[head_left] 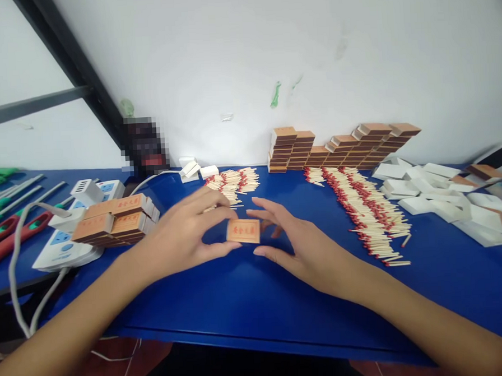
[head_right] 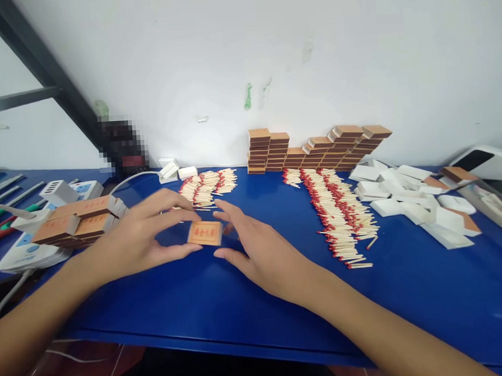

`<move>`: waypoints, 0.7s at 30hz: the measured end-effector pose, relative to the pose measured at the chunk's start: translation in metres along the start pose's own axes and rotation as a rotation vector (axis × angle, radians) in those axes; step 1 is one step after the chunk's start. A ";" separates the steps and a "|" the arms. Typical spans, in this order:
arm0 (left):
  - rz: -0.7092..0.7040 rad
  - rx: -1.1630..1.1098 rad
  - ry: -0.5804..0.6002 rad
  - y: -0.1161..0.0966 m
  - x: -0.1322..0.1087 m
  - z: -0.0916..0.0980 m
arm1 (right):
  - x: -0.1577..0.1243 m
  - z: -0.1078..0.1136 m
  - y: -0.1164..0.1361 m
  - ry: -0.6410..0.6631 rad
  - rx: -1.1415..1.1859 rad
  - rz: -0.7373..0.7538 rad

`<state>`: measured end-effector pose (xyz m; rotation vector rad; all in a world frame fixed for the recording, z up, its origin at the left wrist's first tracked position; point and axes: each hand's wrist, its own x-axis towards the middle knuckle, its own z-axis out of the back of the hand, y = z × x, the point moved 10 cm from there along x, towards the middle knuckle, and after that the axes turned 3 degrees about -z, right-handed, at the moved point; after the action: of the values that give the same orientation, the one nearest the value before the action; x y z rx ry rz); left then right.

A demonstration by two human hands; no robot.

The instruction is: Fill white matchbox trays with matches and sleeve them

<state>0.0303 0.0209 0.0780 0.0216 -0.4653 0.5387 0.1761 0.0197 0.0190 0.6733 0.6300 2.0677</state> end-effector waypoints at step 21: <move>0.382 0.416 0.048 0.076 -0.098 0.095 | 0.006 0.016 -0.012 -0.094 -0.097 -0.019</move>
<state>-0.1218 0.0247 0.1134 0.3227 -0.3039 1.0033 0.1909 0.0340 0.0241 0.7009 0.4775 2.0222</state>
